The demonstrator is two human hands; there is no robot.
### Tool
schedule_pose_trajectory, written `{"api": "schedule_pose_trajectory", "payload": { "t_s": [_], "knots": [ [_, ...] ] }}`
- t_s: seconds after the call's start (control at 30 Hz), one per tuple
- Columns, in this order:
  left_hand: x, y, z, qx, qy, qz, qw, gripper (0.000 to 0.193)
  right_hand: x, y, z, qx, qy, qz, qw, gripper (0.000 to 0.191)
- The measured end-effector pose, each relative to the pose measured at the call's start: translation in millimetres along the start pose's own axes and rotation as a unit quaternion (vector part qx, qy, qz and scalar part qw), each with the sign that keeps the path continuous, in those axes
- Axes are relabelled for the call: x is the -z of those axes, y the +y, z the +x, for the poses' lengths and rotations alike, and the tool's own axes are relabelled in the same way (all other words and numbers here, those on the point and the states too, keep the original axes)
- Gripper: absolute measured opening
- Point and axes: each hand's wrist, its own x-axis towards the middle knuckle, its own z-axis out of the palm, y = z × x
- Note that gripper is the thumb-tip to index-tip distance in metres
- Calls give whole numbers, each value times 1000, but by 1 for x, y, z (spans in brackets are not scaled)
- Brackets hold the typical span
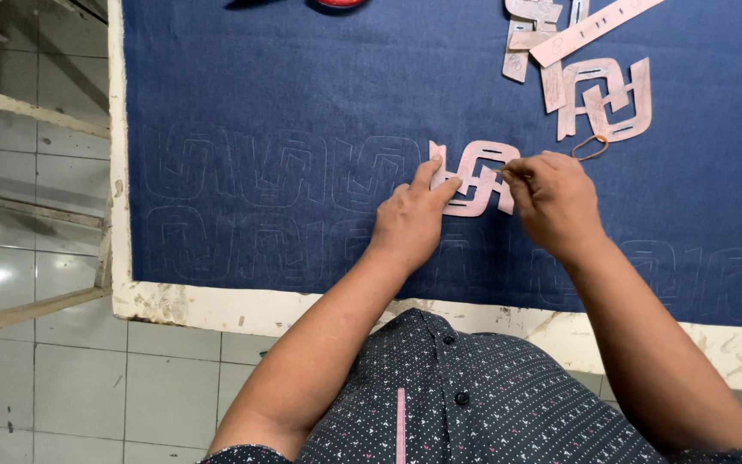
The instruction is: The person rolls up a section of blue fabric on a work table, then places a pink paper pattern template onto the fabric, aligning it with chalk outlines. They hold the template steady and trace around its edges with a pen to mark the fabric.
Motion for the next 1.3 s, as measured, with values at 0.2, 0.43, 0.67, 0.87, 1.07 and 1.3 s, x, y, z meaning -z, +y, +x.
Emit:
{"api": "schedule_pose_trajectory", "payload": {
  "t_s": [0.2,0.43,0.67,0.87,1.07,1.3],
  "knots": [
    [-3,-2,0,-7,1,10,1000,48,6,-2,-7,-10,0,6,1000,7],
    [-14,-5,-1,-16,10,70,997,47,8,-6,-18,-37,-21,15,999,8],
    [-18,-10,-2,-35,85,105,990,42,5,-8,-26,-40,0,55,998,8],
    [-15,-13,-4,-43,84,97,991,38,6,-20,-35,32,-45,31,998,4],
    [-10,-14,-4,-48,90,83,991,33,-2,-34,-31,60,-55,74,994,8],
    [4,-13,-1,-27,11,46,999,56,-21,-47,-13,76,-52,125,988,8]
  ]
}}
